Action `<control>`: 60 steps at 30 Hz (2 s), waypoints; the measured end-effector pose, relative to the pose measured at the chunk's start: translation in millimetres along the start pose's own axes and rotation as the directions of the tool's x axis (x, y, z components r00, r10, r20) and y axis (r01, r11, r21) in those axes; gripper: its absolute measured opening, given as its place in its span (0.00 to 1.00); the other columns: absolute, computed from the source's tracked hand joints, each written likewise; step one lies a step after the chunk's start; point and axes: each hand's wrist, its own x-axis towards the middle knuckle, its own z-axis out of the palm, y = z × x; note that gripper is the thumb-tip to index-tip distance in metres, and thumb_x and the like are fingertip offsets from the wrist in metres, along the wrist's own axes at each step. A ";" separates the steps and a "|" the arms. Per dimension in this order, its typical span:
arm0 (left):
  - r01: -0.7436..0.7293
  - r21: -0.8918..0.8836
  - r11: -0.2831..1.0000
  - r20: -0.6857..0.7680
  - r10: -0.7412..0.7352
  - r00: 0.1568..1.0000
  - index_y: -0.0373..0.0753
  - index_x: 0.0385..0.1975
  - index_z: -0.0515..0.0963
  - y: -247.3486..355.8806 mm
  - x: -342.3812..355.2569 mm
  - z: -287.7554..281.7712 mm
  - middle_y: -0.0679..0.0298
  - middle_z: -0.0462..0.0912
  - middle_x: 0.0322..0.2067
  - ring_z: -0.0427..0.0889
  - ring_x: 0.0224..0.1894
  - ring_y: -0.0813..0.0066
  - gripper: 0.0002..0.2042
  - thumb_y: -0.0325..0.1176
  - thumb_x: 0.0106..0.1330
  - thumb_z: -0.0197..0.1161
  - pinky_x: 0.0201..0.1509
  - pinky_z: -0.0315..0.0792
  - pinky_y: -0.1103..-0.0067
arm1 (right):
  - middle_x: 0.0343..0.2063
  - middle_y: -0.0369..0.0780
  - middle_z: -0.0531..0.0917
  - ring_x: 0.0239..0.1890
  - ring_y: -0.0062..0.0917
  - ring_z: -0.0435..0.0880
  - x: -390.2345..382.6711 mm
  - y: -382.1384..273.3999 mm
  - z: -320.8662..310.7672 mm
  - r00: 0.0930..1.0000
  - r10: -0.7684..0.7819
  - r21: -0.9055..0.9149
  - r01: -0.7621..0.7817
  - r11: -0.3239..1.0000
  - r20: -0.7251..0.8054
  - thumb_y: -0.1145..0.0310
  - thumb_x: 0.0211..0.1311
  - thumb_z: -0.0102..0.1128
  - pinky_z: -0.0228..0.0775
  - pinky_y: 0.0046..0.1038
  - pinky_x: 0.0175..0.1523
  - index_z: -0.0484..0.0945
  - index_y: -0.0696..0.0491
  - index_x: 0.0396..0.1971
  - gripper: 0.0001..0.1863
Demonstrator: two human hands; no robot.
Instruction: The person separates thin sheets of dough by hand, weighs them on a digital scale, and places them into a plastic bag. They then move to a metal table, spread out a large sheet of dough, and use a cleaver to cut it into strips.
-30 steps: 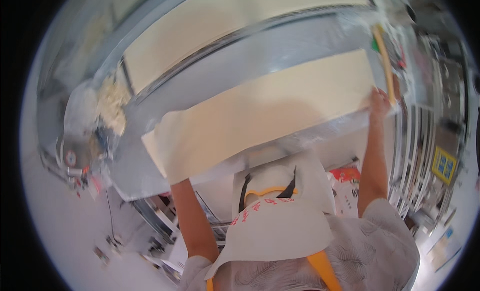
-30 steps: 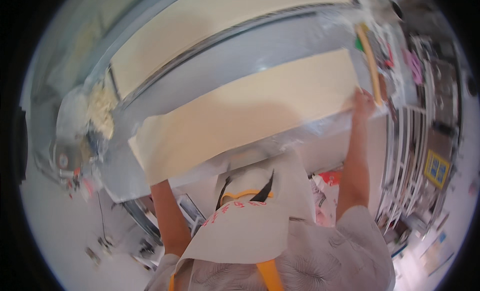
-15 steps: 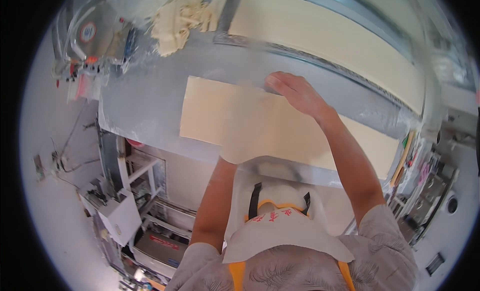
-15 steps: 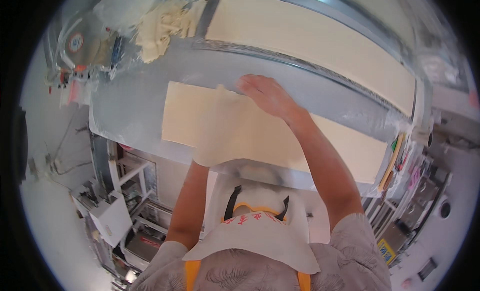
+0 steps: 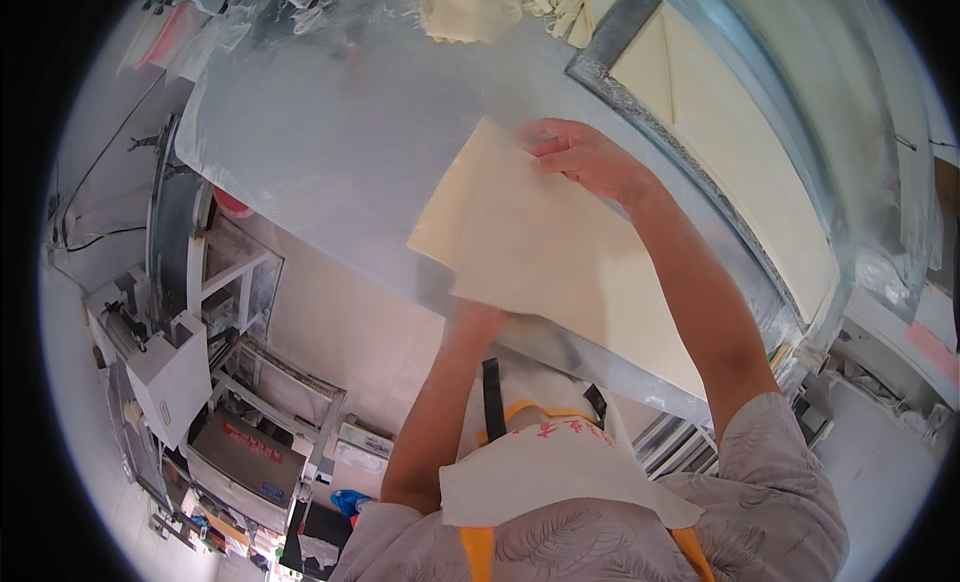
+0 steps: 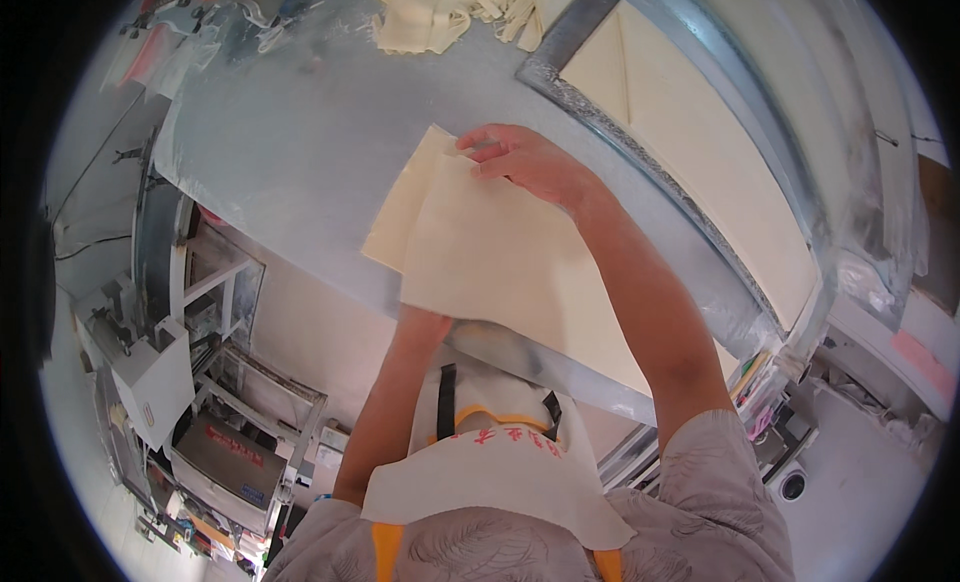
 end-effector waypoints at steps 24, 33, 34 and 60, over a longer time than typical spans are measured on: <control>-0.287 0.928 0.238 0.059 0.666 0.744 0.36 0.50 0.81 92.9 73.7 29.8 0.55 0.80 0.49 0.76 0.53 0.52 0.09 0.21 0.72 0.61 0.54 0.74 0.66 | 0.46 0.43 0.85 0.52 0.40 0.82 2.0 73.0 48.7 0.408 -0.802 -0.808 0.214 0.549 -0.436 0.78 0.64 0.67 0.77 0.41 0.58 0.81 0.51 0.55 0.19; -0.660 0.644 0.388 0.349 0.618 0.704 0.37 0.41 0.79 110.9 221.9 202.7 0.57 0.79 0.35 0.78 0.38 0.57 0.11 0.29 0.65 0.74 0.43 0.75 0.64 | 0.42 0.37 0.88 0.45 0.22 0.86 -143.5 119.1 -32.6 0.292 -0.136 0.005 0.436 0.900 -0.947 0.72 0.79 0.59 0.81 0.28 0.53 0.81 0.56 0.54 0.10; -0.666 0.667 0.335 0.381 0.615 0.691 0.37 0.42 0.79 111.9 239.4 221.3 0.57 0.79 0.37 0.78 0.40 0.56 0.12 0.32 0.65 0.75 0.45 0.74 0.64 | 0.41 0.37 0.88 0.45 0.21 0.86 -151.8 121.6 -37.8 0.295 -0.122 0.023 0.445 0.895 -0.948 0.72 0.79 0.58 0.81 0.27 0.52 0.81 0.57 0.54 0.10; -0.541 0.839 -0.053 0.466 0.584 0.665 0.38 0.52 0.78 73.2 275.0 271.6 0.53 0.78 0.55 0.73 0.58 0.48 0.12 0.32 0.73 0.65 0.62 0.64 0.55 | 0.58 0.42 0.83 0.65 0.46 0.74 -83.6 45.8 -215.0 0.172 -0.727 -0.735 0.027 0.678 -0.664 0.71 0.69 0.62 0.68 0.44 0.70 0.75 0.53 0.65 0.24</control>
